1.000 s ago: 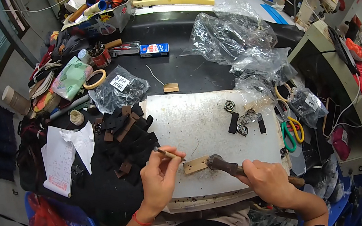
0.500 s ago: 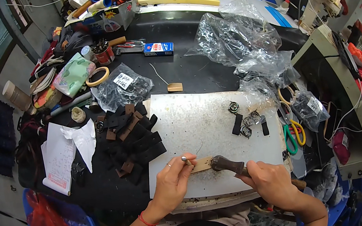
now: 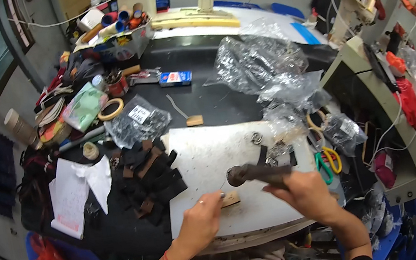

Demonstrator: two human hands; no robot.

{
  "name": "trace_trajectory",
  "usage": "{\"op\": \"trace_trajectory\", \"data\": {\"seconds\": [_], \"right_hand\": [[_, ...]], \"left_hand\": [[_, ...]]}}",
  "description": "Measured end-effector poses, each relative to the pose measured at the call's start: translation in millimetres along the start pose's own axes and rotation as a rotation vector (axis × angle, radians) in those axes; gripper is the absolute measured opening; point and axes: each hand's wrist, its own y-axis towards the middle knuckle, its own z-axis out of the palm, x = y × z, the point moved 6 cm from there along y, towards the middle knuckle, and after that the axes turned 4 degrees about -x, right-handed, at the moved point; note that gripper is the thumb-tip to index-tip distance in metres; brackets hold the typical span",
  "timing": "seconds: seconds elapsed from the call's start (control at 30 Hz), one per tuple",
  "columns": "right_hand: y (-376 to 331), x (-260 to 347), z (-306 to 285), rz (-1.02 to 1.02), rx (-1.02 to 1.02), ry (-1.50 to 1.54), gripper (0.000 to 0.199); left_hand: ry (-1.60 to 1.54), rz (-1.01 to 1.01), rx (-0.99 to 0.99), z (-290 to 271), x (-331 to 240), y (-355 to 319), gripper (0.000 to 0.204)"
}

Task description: The person assembles small hardware components on a cluttered workbench. They repeatedly place a black rectangular piece over a metal pin on a wooden block, then use a hammer to tap the pin into place. They also handle small metal rings and a plastic bag of parts, organizing them on the table.

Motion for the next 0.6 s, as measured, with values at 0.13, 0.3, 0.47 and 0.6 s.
{"op": "trace_trajectory", "data": {"seconds": [0.13, 0.3, 0.47, 0.6], "right_hand": [[-41, -13, 43, -0.024, 0.067, -0.076, 0.037], [-73, -41, 31, 0.169, -0.212, 0.083, 0.025], [-117, -130, -6, 0.701, -0.531, 0.096, 0.024], [-147, -207, -7, 0.764, -0.572, -0.235, 0.029]], "left_hand": [[-0.199, -0.222, -0.094, 4, 20, 7, 0.014], [-0.228, -0.198, -0.071, 0, 15, 17, 0.017], [-0.007, -0.053, 0.005, 6, 5, 33, 0.022], [0.092, 0.102, -0.025, 16, 10, 67, 0.023]]}}
